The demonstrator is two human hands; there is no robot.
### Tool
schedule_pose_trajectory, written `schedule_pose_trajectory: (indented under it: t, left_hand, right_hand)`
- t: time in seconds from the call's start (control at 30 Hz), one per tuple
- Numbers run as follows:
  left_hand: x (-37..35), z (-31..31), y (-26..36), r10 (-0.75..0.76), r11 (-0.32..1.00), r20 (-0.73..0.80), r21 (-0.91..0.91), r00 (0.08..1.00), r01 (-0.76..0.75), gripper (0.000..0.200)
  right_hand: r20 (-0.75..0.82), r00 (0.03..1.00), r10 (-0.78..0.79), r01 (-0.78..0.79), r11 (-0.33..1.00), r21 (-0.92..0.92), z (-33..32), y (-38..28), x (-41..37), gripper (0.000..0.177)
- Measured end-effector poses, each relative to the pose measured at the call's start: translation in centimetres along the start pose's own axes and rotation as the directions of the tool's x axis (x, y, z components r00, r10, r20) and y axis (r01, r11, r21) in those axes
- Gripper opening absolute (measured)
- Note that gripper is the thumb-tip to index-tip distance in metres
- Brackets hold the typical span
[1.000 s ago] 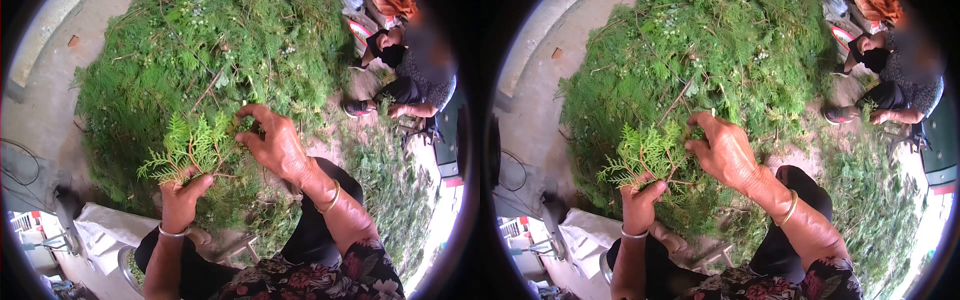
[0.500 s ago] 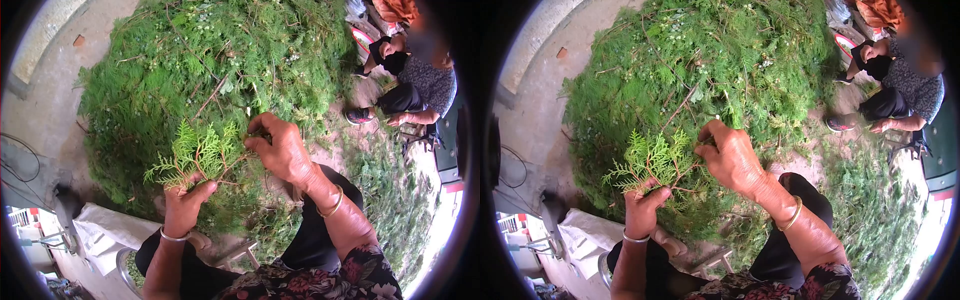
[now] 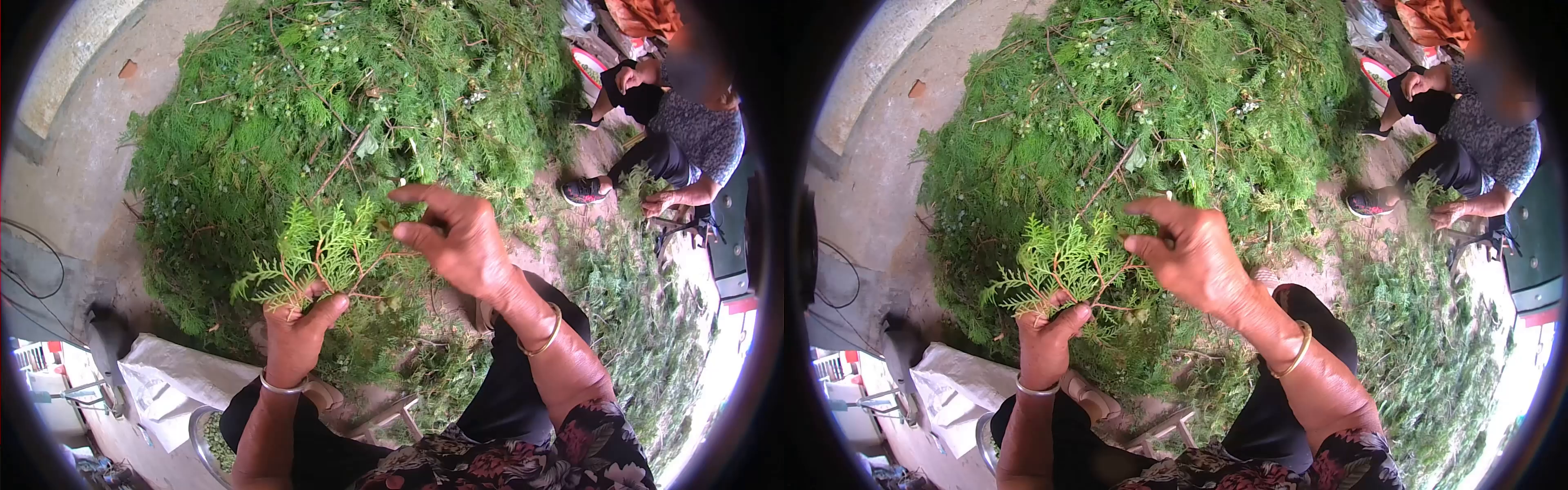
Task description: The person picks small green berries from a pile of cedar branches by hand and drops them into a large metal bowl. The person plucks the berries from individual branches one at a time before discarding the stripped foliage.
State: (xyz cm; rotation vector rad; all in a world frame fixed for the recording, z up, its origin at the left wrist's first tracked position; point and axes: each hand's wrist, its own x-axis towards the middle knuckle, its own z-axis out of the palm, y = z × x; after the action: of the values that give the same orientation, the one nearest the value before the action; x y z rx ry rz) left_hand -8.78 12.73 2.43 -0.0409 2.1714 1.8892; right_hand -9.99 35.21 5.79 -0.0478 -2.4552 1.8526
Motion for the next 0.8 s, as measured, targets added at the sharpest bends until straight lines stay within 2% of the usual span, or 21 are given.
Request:
schedule_pose_trajectory:
  t: [0.03,0.1,0.17,0.23,0.3,0.43,0.5,0.53,0.57,0.6,0.63,0.67,0.7,0.73,0.77,0.8]
  left_hand:
    - [0.1,0.0,-0.2,0.056,0.995,0.021,0.076,0.998,-0.057,0.018]
    - [0.0,0.1,-0.4,0.11,0.984,0.042,0.139,0.993,-0.115,0.017]
    - [0.0,0.2,-0.5,0.162,0.965,0.071,0.197,0.984,-0.173,0.016]
    - [0.0,0.4,-0.5,0.142,0.981,0.066,0.127,0.988,-0.149,0.014]
    - [0.0,0.5,-0.3,0.148,0.979,0.043,0.135,0.988,-0.153,0.014]
    - [0.3,0.3,-1.2,0.161,0.975,-0.031,0.157,0.986,-0.154,0.014]
    - [0.1,0.7,-0.4,0.131,0.988,-0.056,0.094,0.99,-0.125,0.015]
    - [0.1,0.9,-0.1,0.097,0.995,-0.078,0.028,0.992,-0.095,0.017]
    - [0.1,0.8,0.1,0.099,0.995,-0.081,0.03,0.992,-0.097,0.017]
    - [0.1,0.7,0.2,0.091,0.996,-0.099,0.013,0.991,-0.09,0.017]
    - [0.0,0.6,0.3,0.084,0.996,-0.121,-0.003,0.989,-0.085,0.017]
    - [0.1,0.4,0.1,0.072,0.997,-0.131,-0.024,0.989,-0.076,0.019]
    - [0.3,0.4,0.1,0.072,0.997,-0.141,-0.015,0.987,-0.075,0.019]
    - [0.6,0.6,0.3,-0.003,0.983,-0.198,-0.179,0.98,-0.034,0.018]
    - [0.8,0.6,0.3,-0.083,0.94,-0.241,-0.342,0.967,-0.005,0.017]
    - [1.4,0.1,-0.5,-0.119,0.914,-0.201,-0.406,0.972,0.028,0.016]
  right_hand:
    - [0.053,0.995,-0.087,0.097,0.974,-0.207,0.2,-0.2,-0.1,0.016]
    - [0.087,0.989,-0.121,0.139,0.957,-0.254,0.5,0.3,-0.1,0.011]
    - [0.13,0.972,-0.197,0.233,0.892,-0.387,0.7,1.4,-0.1,0.009]
    - [0.153,0.975,-0.16,0.21,0.889,-0.407,0.4,1.4,-0.1,0.014]
    - [0.122,0.985,-0.121,0.166,0.848,-0.503,0.3,1.7,-0.1,0.017]
    - [0.048,0.995,-0.088,0.101,0.872,-0.48,0.7,1.3,-0.2,0.013]
    - [-0.094,0.995,-0.047,0.033,0.989,-0.144,0.7,0.9,0.0,0.011]
    - [-0.215,0.962,-0.17,0.138,0.978,-0.156,0.8,1.4,0.4,0.014]
    - [-0.274,0.962,-0.012,0.02,0.999,0.027,-0.1,1.4,0.7,0.012]
    - [-0.273,0.948,0.163,-0.062,0.937,0.344,-1.2,1.1,1.1,0.012]
    - [-0.213,0.921,0.326,-0.127,0.769,0.627,-1.9,0.6,1.3,0.011]
    - [-0.203,0.924,0.325,-0.129,0.764,0.633,-2.0,0.4,1.2,0.011]
    - [-0.147,0.918,0.369,-0.17,0.699,0.695,-1.9,0.4,1.1,0.011]
    - [-0.087,0.909,0.408,-0.211,0.628,0.749,-1.6,0.3,1.0,0.011]
    - [-0.076,0.911,0.405,-0.214,0.623,0.752,-1.2,0.4,0.9,0.011]
    - [0.013,0.906,0.422,-0.304,0.632,0.713,-0.7,0.6,0.8,0.01]
